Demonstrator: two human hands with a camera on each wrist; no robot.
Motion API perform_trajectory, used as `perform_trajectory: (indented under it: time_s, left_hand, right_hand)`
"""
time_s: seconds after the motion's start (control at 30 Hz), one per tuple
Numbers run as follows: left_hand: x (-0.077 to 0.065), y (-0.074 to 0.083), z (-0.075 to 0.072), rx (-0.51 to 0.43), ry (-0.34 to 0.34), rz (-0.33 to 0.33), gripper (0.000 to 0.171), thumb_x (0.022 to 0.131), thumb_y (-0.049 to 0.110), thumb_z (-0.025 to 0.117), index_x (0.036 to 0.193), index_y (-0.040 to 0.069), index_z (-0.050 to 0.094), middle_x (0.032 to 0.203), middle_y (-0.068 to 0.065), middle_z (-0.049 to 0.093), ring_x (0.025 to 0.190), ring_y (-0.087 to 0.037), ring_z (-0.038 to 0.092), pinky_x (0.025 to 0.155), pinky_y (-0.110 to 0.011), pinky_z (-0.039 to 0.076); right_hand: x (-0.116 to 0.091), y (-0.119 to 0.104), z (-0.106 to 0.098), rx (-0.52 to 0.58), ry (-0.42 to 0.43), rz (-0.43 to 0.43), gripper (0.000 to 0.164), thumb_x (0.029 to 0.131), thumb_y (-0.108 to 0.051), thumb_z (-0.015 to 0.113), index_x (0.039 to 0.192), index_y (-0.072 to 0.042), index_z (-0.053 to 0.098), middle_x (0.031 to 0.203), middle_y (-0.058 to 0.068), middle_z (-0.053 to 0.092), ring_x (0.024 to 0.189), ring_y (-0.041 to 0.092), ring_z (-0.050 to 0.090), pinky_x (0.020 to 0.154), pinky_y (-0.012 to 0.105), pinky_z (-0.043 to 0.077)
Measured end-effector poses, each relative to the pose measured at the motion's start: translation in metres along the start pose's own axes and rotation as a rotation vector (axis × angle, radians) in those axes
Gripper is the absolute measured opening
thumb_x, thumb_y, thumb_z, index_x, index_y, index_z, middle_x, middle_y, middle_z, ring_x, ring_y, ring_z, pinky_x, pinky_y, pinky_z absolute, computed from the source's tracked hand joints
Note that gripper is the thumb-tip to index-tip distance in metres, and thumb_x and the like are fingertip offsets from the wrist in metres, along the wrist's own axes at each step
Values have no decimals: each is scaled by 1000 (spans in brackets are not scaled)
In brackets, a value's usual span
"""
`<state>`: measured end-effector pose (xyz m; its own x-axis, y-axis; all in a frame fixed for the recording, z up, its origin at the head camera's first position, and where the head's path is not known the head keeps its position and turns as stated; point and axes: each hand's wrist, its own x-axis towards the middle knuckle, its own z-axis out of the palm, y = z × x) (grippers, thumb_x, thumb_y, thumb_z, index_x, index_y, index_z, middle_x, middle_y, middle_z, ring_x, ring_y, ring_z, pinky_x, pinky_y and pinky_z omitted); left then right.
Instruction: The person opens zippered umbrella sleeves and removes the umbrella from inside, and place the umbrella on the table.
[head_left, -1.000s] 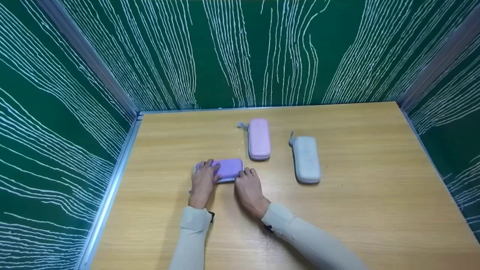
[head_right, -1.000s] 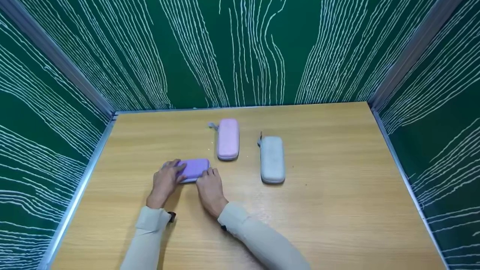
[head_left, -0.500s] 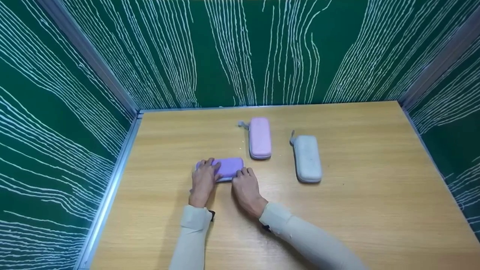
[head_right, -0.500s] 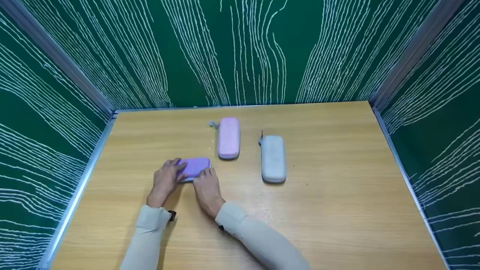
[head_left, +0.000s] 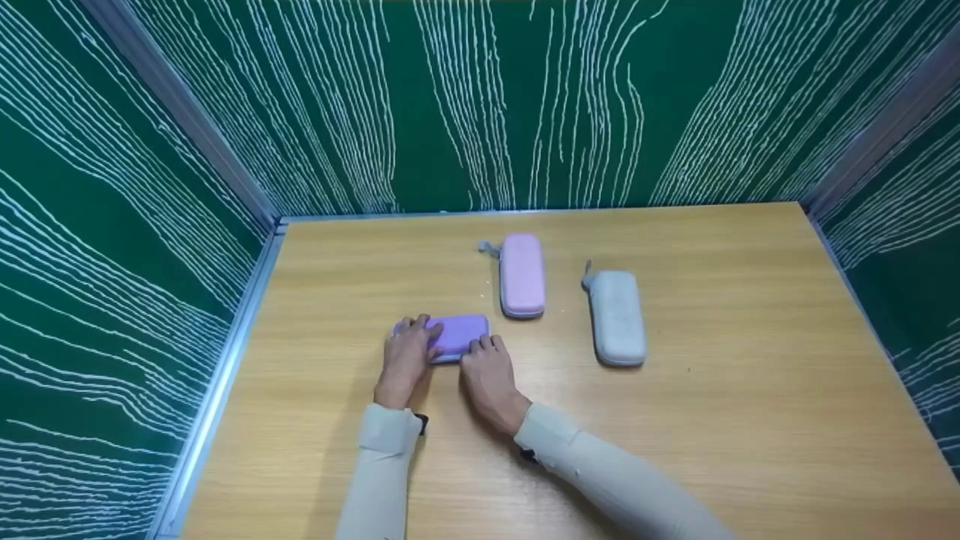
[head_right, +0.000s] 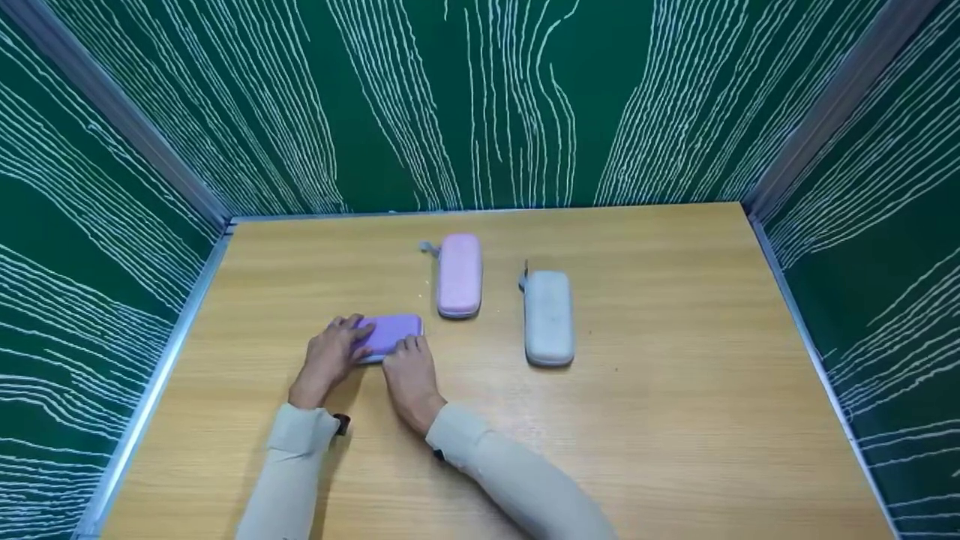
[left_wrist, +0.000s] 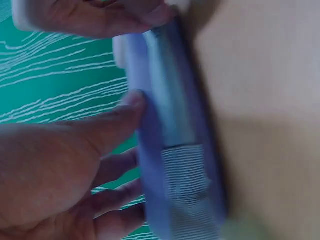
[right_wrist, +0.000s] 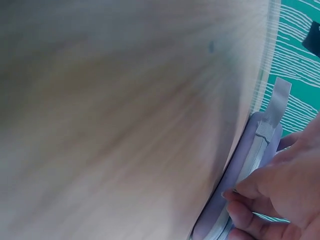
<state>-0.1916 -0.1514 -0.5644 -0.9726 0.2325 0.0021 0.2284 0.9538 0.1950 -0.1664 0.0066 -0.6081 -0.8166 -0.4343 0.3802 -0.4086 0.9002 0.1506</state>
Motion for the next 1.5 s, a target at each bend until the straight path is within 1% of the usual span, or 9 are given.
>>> perform_trajectory:
  time_s: [0.1, 0.2, 0.33, 0.47, 0.7, 0.93, 1.17, 1.33, 1.5]
  left_hand:
    - [1, -1, -4, -29, -19, 8, 40, 98, 18, 73, 138, 12, 72, 143, -18, 63, 129, -43, 58, 97, -58, 55]
    - [1, -1, -4, -26, 10, 25, 39, 97, 18, 74, 136, 12, 73, 140, -18, 64, 126, -42, 60, 97, -57, 55]
    - [1, 0, -2, -2, 56, 50, 39, 96, 21, 77, 134, 13, 74, 137, -16, 66, 121, -39, 63, 93, -53, 57]
    - [1, 1, 0, 2, 74, 60, 39, 95, 23, 77, 133, 14, 75, 136, -15, 66, 119, -39, 63, 90, -53, 58]
    - [1, 1, 0, -10, 97, 56, 37, 92, 22, 79, 128, 15, 78, 133, -14, 68, 116, -39, 65, 85, -53, 59]
    - [0, -2, 0, -39, 89, 52, 38, 95, 21, 77, 132, 12, 76, 137, -17, 66, 120, -40, 63, 90, -53, 59]
    - [-1, -4, 2, -34, 74, 30, 38, 97, 22, 75, 134, 13, 75, 139, -17, 65, 121, -41, 63, 86, -54, 59]
    - [-2, -7, 4, -51, 59, 13, 41, 96, 22, 76, 135, 13, 74, 142, -16, 64, 124, -40, 62, 89, -54, 59]
    - [-2, -10, 2, -77, 46, 41, 38, 97, 16, 75, 135, 10, 73, 142, -18, 63, 125, -42, 61, 93, -55, 57]
  right_hand:
    - [1, -1, -3, 6, -24, 4, 10, 87, -12, 71, 78, -12, 77, 81, 3, 68, 85, 23, 58, 81, 36, 44]
    - [2, -2, -4, 7, -36, 3, 10, 87, -12, 71, 80, -12, 78, 82, 3, 68, 86, 23, 58, 82, 36, 44]
    - [4, -3, -4, -5, -13, 2, 9, 86, -12, 72, 79, -12, 78, 81, 3, 68, 85, 22, 58, 81, 35, 44]
    - [4, -6, -2, -12, 16, -4, 8, 85, -11, 73, 78, -12, 77, 79, 2, 67, 84, 22, 58, 81, 35, 44]
    - [6, -10, 0, 8, 38, -20, 13, 87, -12, 70, 76, -15, 76, 78, 2, 67, 82, 22, 59, 81, 36, 44]
    - [9, -16, -2, 22, 26, -26, 8, 86, -11, 72, 80, -13, 78, 80, 2, 69, 83, 22, 60, 81, 36, 45]
    - [10, -22, -2, 33, -14, -37, 7, 86, -10, 75, 88, -13, 80, 83, 2, 70, 85, 22, 61, 82, 35, 45]
    - [11, -24, -2, 46, -51, -41, 9, 86, -9, 75, 92, -11, 81, 86, 3, 72, 87, 22, 61, 83, 35, 47]
    - [11, -25, -2, 44, -67, -38, 9, 86, -10, 76, 92, -12, 81, 86, 3, 72, 87, 22, 62, 84, 35, 47]
